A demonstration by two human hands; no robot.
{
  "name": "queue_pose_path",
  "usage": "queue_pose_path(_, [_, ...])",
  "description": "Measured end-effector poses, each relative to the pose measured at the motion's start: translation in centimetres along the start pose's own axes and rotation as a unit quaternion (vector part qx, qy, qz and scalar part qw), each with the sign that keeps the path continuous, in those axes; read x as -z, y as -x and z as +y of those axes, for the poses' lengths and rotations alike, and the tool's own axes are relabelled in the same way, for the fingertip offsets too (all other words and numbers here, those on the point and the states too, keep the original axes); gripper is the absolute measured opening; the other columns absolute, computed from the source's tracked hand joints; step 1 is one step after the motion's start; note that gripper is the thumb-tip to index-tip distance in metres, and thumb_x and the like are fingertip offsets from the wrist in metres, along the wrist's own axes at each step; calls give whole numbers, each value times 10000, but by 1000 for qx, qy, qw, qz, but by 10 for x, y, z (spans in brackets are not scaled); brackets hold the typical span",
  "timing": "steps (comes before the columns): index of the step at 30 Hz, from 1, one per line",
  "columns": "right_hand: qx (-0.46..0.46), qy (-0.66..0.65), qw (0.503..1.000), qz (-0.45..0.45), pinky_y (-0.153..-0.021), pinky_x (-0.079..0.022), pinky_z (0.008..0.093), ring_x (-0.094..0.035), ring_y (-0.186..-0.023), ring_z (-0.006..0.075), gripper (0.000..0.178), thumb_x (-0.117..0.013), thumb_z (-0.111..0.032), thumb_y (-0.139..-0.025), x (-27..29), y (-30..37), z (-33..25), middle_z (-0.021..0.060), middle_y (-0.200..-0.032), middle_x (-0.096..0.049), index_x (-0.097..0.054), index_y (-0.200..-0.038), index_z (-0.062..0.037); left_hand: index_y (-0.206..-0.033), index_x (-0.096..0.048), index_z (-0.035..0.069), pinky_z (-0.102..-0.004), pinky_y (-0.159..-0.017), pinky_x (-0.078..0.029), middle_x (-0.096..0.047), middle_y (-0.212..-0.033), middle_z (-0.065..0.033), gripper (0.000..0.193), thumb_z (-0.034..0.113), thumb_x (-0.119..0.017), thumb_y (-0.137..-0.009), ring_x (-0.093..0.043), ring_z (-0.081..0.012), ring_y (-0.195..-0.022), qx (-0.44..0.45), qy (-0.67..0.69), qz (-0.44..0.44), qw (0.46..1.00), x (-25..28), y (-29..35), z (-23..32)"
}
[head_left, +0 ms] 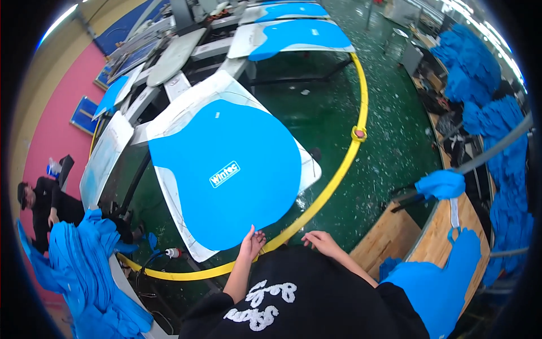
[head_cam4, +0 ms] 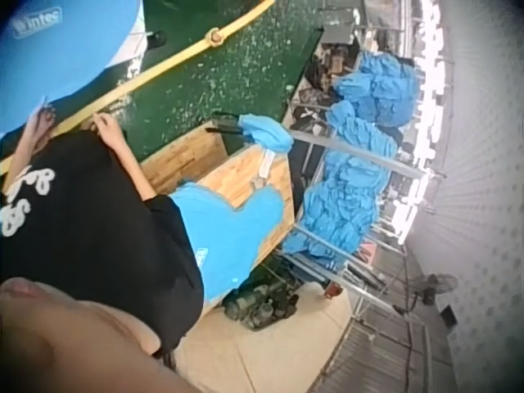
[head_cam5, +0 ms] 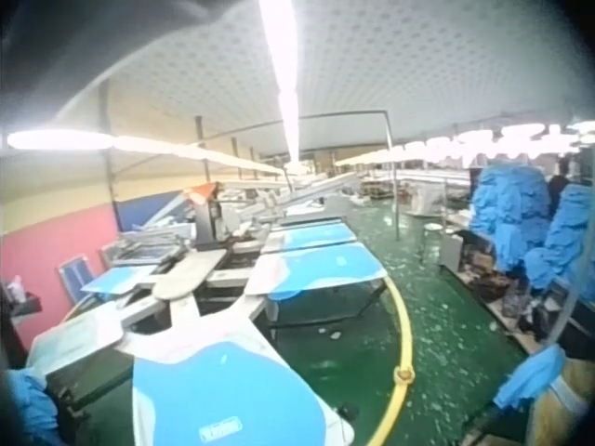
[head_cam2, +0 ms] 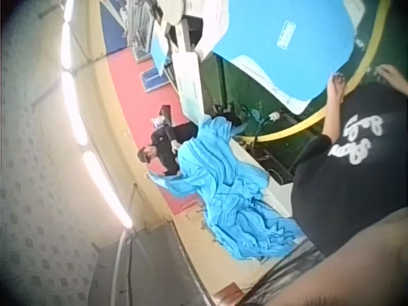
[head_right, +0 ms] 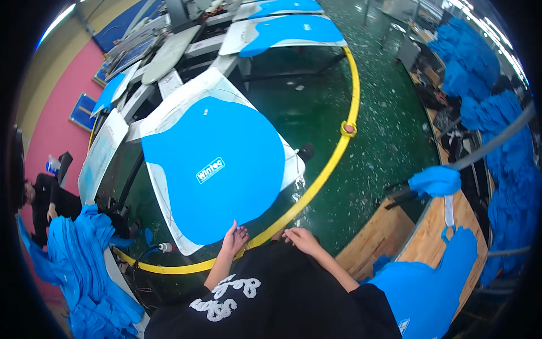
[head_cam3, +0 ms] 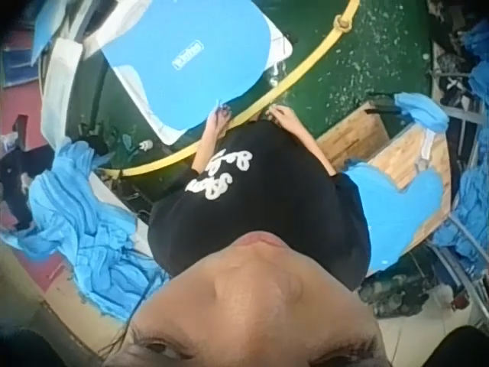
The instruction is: Operating a screen printing machine to print on blue fabric panels.
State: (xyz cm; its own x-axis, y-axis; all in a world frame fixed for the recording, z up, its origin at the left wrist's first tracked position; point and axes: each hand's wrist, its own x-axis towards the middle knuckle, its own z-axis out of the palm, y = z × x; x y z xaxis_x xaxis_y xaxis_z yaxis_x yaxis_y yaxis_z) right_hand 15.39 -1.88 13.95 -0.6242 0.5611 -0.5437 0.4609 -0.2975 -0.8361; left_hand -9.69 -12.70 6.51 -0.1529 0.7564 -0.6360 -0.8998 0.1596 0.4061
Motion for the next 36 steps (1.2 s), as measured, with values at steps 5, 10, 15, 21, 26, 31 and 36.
queue_pose_path(5, [-93,-391,866,-297,-671,-485,305,-593,-808,247,640,-355,-564,-820,-22,-81,-47,161,-953,-585,-458,-1088,8,-644,-454,106,-298,-716,-376,-504,-734,-38,285,299,-492,-851,-473,-157,-767,-84,-18,-49,995,-41,24,36])
queue_pose_path(10, [-61,-541,839,9,-900,-355,495,-435,-1084,319,542,-536,-361,-797,-24,-183,-112,143,-1219,-429,-356,-1214,-64,-733,-494,82,-314,-723,-379,-515,-760,-40,224,278,-510,-842,-474,-155,-796,-205,-108,-105,967,-64,34,76])
queue_pose_path(15, [-49,-586,809,0,-944,-304,486,-407,-1108,330,515,-480,-312,-823,0,-205,-173,159,-1249,-393,-343,-1228,-25,-1089,-468,53,-384,-833,-376,-526,-1032,-92,409,359,-517,-823,-462,-227,-1002,-200,-316,-31,927,-54,25,107])
queue_pose_path(21, [109,-579,798,-127,-947,-299,479,-434,-1085,320,461,-446,-283,-841,-15,-154,-235,170,-1218,-426,-380,-1193,8,-1284,-280,87,-516,-990,-195,-284,-1327,-135,634,453,-478,-806,-276,-336,-1204,-198,250,-112,941,-68,-21,153])
queue_pose_path(26, [187,-643,719,-187,-943,-301,475,-458,-1060,312,418,-442,-304,-842,15,-99,-262,169,-1168,-475,-459,-1131,-2,-1292,-275,103,-509,-1002,-164,-252,-1351,-107,659,432,-535,-784,-239,-315,-1223,-294,287,-214,886,-127,9,199])
queue_pose_path(31, [378,-700,540,-274,-933,-286,507,-455,-1037,353,388,-464,-404,-815,55,-12,-233,171,-1124,-501,-548,-983,-64,-1291,-262,89,-513,-1005,-148,-241,-1353,-120,700,473,-530,-771,-230,-302,-1228,-269,264,-452,808,-192,55,165])
queue_pose_path(36, [634,-497,592,30,-885,-349,487,-520,-955,300,408,-433,-401,-836,68,111,-170,133,-1019,-564,-522,-1063,-74,-1255,-307,69,-490,-967,-177,-299,-1288,-125,650,452,-526,-778,-273,-283,-1175,-192,181,-536,802,-251,54,116])
